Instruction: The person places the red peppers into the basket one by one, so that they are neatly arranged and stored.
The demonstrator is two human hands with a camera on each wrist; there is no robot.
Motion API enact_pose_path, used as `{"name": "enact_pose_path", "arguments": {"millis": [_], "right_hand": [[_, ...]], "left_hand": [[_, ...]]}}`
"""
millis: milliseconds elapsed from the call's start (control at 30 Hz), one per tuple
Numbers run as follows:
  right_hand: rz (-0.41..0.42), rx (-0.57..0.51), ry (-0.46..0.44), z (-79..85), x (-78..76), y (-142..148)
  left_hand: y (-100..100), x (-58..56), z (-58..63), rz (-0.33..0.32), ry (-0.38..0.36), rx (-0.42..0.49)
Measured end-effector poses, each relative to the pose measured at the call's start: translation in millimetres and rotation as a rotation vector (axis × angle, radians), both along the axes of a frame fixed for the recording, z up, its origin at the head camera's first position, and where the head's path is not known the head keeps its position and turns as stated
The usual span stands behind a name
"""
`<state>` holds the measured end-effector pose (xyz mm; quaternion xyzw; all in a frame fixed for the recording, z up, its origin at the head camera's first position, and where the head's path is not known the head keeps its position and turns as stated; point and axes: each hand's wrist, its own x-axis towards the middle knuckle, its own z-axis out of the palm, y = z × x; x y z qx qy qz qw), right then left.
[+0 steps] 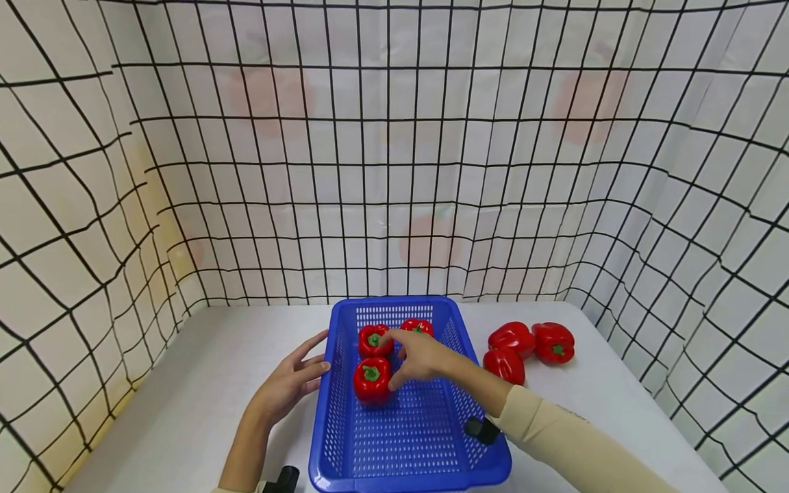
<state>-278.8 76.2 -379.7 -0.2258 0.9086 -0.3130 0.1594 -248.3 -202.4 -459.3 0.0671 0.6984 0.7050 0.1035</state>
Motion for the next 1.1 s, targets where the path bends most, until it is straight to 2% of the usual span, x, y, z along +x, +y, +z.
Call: {"name": "enact_pose_path", "arguments": {"millis": [300,467,833,1100], "right_hand": [[-0.082,0.002,0.095,27.3,-3.5,29],[-0.142,-0.003,0.136,35.9,-5.3,54],[-0.241,0.014,0.231,35.2,-3.8,102],[-0.312,0.047,0.213,30.5,-6.9,132]], "left_hand": [[-5,-2.3,0.7,-0.024,-0.012,0.034],[-6,-2.8,1.1,-0.027,-0.018,0.04],[-3,-3.3,-0.5,-0.016,-0.012,0.014],[-3,-2.8,-2.0,-0.015,0.0,0.004]]}}
